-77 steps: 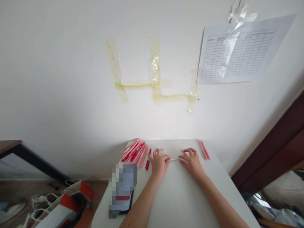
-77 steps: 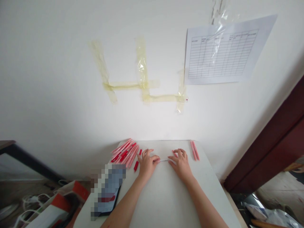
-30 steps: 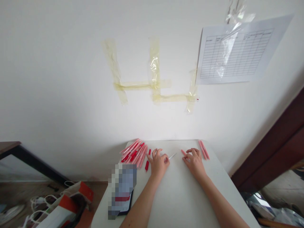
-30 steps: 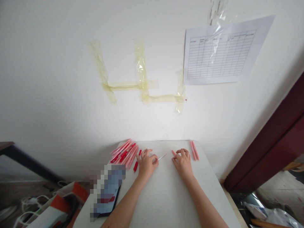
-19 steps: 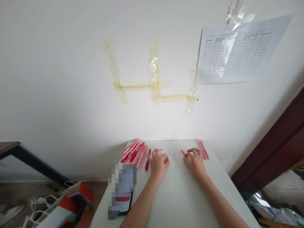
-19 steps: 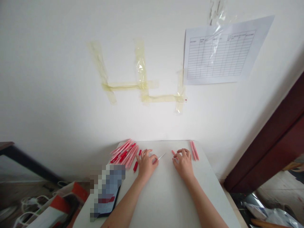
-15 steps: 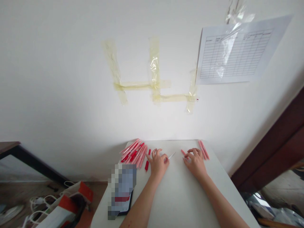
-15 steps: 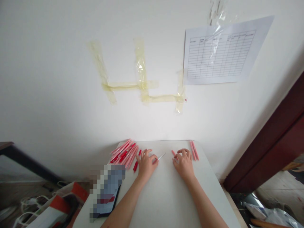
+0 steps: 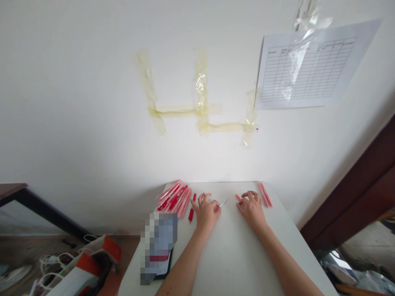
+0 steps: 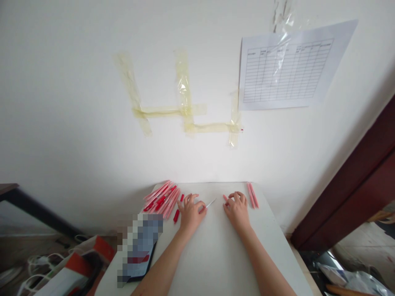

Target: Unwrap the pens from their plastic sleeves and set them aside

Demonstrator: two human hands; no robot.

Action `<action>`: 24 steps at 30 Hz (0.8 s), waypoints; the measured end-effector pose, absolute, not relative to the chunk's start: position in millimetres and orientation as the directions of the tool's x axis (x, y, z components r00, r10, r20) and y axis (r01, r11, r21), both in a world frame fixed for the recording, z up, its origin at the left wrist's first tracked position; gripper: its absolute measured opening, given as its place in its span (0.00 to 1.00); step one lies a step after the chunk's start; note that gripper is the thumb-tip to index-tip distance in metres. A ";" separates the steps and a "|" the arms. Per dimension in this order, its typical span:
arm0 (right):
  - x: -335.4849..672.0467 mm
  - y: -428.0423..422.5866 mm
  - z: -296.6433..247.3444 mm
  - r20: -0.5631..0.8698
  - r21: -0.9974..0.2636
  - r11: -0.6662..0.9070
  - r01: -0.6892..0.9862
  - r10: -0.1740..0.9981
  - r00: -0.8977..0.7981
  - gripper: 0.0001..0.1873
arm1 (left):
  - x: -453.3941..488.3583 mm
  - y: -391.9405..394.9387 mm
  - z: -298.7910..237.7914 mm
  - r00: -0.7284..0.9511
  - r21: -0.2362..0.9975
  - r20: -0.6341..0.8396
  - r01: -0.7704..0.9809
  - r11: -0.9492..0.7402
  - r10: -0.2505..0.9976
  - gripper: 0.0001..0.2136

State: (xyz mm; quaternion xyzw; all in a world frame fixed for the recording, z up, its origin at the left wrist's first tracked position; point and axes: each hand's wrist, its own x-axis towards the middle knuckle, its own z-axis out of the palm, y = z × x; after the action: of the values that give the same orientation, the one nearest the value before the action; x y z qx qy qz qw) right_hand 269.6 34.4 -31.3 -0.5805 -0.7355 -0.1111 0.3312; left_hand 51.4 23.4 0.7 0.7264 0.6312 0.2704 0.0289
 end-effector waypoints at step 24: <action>265.9 35.2 -30.1 0.644 -0.195 0.280 0.940 0.759 -0.093 0.08 | 51.3 23.7 -0.7 0.056 0.385 0.385 0.898 -0.215 0.921 0.01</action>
State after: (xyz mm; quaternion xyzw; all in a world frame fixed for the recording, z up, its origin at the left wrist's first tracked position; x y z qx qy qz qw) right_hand 265.9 35.2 -30.1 -0.5846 -0.7267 -0.1351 0.3345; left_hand 51.3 23.7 -0.7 0.7263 0.6261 0.2830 0.0209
